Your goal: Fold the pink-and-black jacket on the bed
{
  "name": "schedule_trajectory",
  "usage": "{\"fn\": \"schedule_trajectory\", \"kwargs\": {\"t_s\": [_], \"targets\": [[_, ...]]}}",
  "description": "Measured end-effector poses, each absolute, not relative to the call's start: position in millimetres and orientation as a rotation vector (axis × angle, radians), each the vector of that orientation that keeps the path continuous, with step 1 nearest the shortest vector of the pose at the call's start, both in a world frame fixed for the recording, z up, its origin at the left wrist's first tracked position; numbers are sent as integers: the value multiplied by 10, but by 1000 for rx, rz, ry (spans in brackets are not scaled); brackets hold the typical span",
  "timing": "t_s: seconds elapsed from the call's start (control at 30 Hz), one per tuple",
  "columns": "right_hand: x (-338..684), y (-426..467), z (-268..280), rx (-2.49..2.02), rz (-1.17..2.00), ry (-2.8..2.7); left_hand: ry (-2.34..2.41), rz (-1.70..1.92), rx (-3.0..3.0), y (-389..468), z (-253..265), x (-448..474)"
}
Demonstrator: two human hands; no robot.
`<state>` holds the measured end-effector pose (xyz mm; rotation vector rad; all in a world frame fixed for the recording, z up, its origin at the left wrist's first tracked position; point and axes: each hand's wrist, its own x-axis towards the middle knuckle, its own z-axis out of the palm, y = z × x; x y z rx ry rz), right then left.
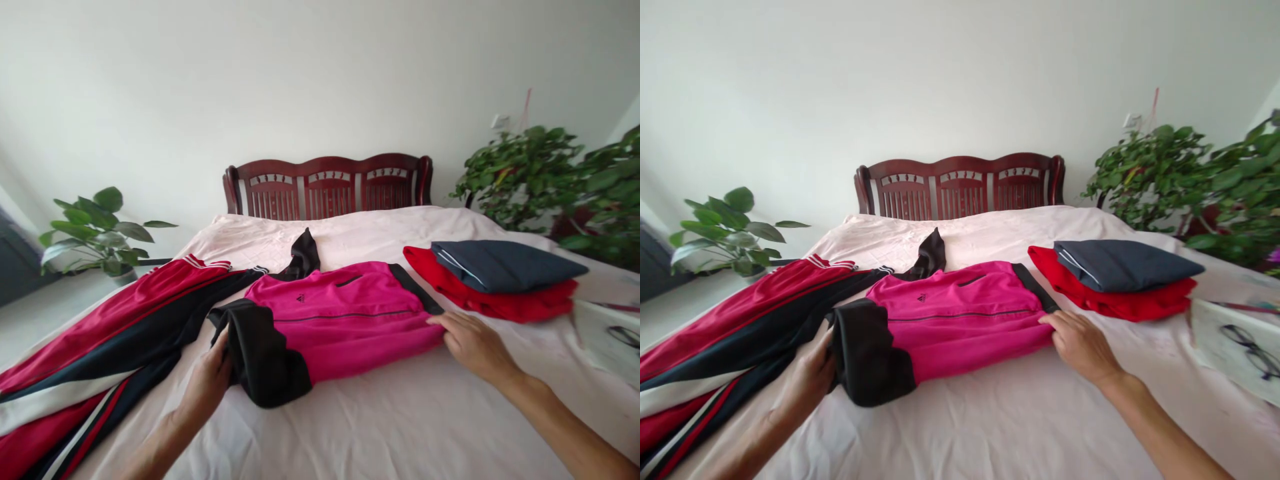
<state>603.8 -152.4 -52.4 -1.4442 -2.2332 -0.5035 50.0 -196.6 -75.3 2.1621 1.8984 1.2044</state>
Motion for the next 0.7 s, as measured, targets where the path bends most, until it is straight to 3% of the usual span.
{"fn": "schedule_trajectory", "kwargs": {"t_s": [0.13,0.23,0.37,0.53,0.7], "targets": [[5788,-1010,-359,-1776,-341,-2250,1897,1075,2121,-1405,-602,546],[5626,-776,-447,-1921,-259,-2318,1985,757,2070,-1180,-656,598],[5553,-687,-604,-1934,-284,-2328,2081,536,2054,-1112,-628,662],[5636,-647,-630,-2032,-276,-2278,2184,632,2170,-1067,-352,710],[5694,-600,-700,-1970,-405,-2303,2302,230,2118,-972,-434,765]]}}
